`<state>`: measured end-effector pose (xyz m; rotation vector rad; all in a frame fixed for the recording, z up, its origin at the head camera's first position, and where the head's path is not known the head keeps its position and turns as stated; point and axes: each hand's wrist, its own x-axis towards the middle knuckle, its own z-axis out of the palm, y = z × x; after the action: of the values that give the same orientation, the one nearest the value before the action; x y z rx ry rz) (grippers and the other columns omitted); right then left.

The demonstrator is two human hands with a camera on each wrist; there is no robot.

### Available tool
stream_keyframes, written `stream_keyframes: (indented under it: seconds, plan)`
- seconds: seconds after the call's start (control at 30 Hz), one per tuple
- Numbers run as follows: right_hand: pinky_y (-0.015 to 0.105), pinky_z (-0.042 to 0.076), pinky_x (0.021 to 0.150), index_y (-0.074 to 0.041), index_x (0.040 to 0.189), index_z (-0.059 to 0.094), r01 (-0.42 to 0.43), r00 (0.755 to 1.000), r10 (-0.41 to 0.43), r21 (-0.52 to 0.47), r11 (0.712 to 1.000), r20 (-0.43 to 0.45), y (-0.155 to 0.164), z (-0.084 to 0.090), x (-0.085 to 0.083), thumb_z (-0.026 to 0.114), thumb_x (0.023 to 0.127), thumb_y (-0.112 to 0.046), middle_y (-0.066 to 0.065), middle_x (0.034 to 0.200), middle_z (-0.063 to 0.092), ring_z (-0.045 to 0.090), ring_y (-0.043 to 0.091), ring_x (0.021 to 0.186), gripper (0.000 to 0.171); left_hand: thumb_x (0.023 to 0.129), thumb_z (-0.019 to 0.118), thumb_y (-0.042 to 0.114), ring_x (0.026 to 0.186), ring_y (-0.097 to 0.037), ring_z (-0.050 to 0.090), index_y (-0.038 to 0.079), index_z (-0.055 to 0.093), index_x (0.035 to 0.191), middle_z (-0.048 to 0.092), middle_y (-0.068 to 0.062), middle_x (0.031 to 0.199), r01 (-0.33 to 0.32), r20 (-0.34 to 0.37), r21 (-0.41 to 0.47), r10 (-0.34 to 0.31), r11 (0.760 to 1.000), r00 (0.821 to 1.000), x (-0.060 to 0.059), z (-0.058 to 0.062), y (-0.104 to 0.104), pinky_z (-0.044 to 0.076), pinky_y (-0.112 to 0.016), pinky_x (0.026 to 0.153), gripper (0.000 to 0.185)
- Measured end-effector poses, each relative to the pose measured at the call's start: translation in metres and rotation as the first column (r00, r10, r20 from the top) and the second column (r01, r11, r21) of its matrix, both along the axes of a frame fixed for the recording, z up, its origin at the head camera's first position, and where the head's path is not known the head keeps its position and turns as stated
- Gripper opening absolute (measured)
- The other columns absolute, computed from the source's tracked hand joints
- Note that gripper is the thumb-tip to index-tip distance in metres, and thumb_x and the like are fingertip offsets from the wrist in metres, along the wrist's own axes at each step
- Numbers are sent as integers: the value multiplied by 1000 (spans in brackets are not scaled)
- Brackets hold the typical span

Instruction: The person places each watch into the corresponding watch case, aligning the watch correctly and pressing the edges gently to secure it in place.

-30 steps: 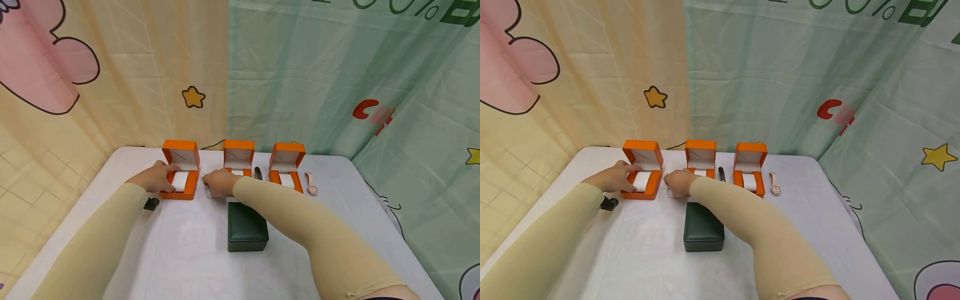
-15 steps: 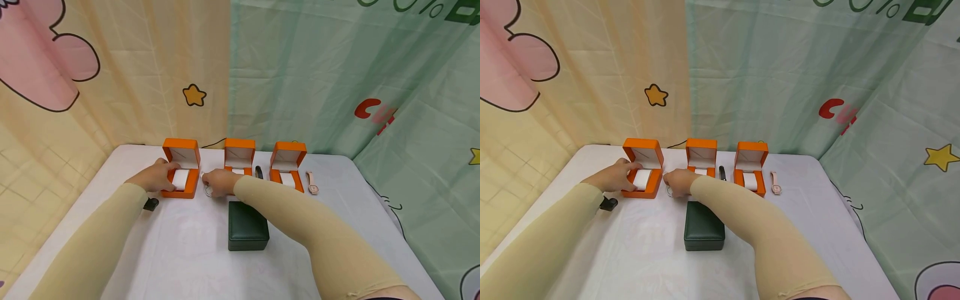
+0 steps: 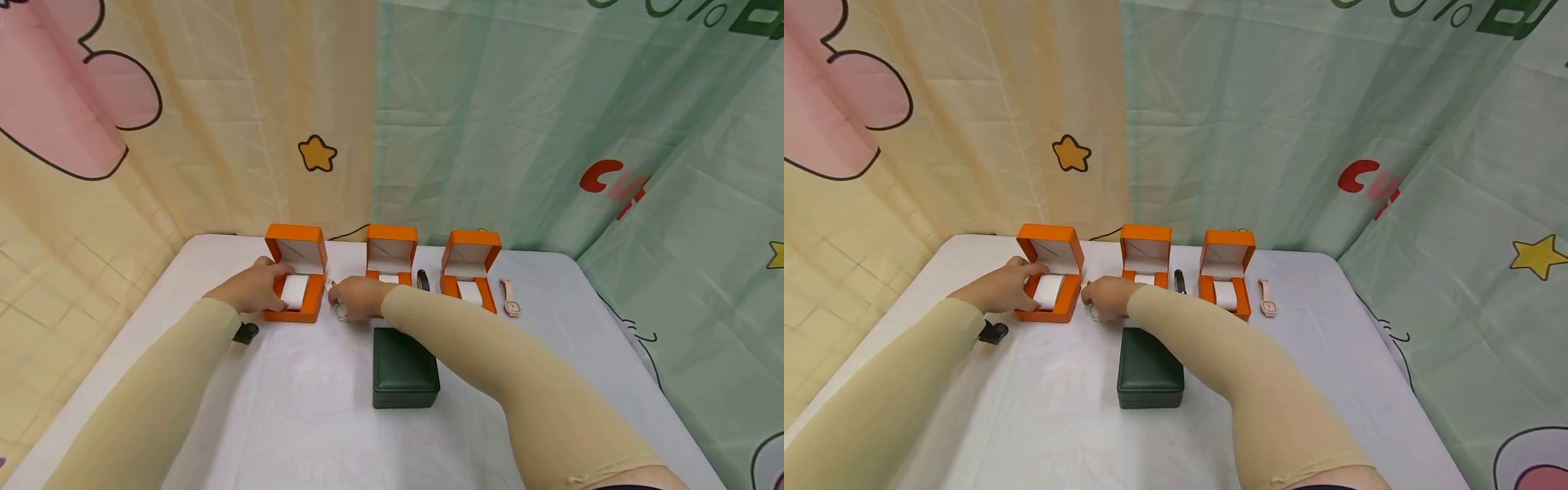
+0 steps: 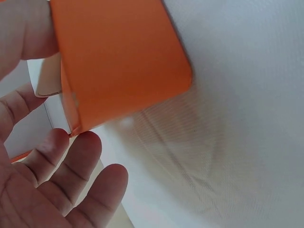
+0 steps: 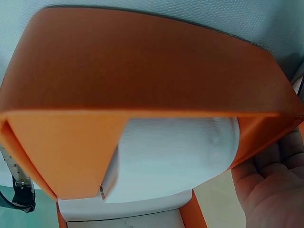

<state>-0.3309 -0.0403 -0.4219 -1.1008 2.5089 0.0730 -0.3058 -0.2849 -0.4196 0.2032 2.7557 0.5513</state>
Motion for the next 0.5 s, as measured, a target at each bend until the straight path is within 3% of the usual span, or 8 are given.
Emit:
stream_keyframes:
  seconds: [0.5]
  plan:
    - [30,52,107,-19,140,66,39,998,-37,-54,998,43,0,0,-4,74,97,-13,3,142,66,59,18,114,43,83,87,28,114,-38,56,14,50,149,48,-24,137,8,-74,-14,-9,1000,997,2,-2,2,52,-59,104,77]
